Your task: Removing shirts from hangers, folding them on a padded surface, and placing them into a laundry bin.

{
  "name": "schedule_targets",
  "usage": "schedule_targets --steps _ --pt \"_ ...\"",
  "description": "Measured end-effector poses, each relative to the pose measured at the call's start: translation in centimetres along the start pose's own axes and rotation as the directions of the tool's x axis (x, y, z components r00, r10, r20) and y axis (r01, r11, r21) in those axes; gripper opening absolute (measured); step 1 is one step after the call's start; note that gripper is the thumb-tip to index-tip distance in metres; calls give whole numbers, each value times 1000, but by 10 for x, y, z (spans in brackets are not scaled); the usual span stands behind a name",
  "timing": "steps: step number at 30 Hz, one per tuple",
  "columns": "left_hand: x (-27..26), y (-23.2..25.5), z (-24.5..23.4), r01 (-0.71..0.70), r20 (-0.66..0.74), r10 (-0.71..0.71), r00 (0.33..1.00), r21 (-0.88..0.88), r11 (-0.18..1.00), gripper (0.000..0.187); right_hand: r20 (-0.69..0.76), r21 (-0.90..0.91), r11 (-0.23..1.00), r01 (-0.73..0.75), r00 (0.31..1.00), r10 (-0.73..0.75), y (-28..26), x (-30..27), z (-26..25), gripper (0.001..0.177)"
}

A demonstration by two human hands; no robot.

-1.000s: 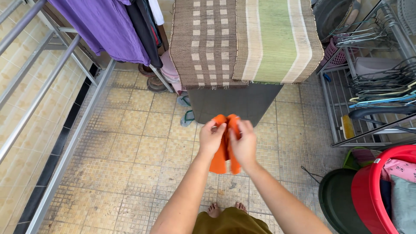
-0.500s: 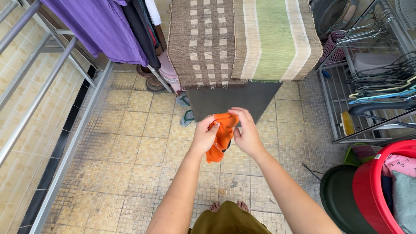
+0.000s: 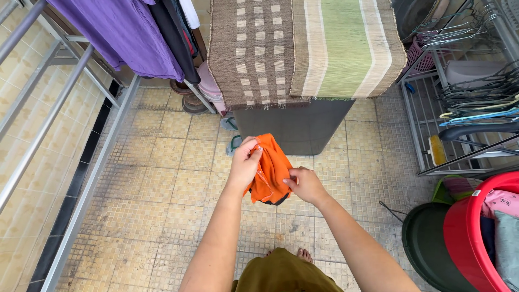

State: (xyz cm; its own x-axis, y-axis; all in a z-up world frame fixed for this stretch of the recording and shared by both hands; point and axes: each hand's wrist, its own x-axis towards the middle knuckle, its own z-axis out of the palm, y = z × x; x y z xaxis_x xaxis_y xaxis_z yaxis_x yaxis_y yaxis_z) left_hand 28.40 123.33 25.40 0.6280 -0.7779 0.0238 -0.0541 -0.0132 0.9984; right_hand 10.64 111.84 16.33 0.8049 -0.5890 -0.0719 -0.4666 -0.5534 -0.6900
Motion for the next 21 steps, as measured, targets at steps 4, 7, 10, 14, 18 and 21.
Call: schedule_targets --steps 4,7,10,14,18,21 --pt "6 1 -13 -49 -37 52 998 84 995 30 -180 207 978 15 983 23 9 1 -8 14" --pt "12 1 -20 -66 -54 73 996 118 991 30 -226 287 957 33 973 34 -4 -4 -20 15" --pt "21 -3 -29 -89 -96 101 990 123 988 27 -121 -84 989 120 984 -129 3 2 -23 10" --pt "30 -19 -41 -125 -131 155 979 208 970 23 -116 -364 921 139 974 -193 16 10 -43 19" --pt "31 -24 -46 -137 -118 213 970 459 878 15 -176 -554 829 75 963 -205 43 20 -62 20" --pt "30 -28 -47 -88 -143 189 971 522 848 12 -164 -749 662 22 962 -218 53 29 -69 25"
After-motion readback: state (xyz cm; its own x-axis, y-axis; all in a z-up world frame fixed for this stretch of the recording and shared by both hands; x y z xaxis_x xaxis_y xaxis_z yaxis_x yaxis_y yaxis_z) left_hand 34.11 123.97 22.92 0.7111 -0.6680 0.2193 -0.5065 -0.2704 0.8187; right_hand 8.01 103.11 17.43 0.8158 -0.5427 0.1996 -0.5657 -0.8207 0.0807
